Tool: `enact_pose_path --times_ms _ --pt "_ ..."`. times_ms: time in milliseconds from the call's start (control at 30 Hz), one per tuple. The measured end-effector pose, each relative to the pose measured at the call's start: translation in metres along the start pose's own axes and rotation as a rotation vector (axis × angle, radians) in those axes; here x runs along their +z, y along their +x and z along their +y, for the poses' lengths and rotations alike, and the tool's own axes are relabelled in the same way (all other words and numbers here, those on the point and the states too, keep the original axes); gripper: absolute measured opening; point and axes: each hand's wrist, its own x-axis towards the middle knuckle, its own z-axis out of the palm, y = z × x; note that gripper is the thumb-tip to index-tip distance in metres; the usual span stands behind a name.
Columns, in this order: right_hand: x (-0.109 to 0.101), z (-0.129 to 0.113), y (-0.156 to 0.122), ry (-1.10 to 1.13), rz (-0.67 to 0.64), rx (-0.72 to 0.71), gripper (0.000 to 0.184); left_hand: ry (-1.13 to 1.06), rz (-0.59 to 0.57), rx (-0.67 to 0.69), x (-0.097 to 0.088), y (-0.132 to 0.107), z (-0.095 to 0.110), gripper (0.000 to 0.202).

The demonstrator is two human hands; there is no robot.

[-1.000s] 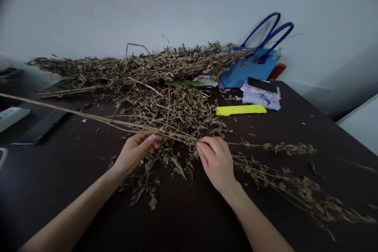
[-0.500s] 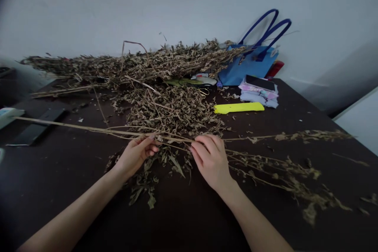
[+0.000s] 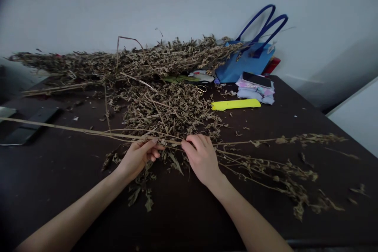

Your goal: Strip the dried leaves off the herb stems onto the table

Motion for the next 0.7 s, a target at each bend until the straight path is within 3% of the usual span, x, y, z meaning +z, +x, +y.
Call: enact_pose_path --times_ms 333,700 --pt "0.0033 0.0010 0.0005 0.046 0.007 -0.020 0.016 -0.080 0.007 0.048 0.0014 -0.0045 0.0019 0.025" --pt "0.0034 0.0034 0.0003 0.360 0.011 0.123 0.014 -0.139 -0.026 0.007 -0.0030 0.0009 -0.0058 0.024"
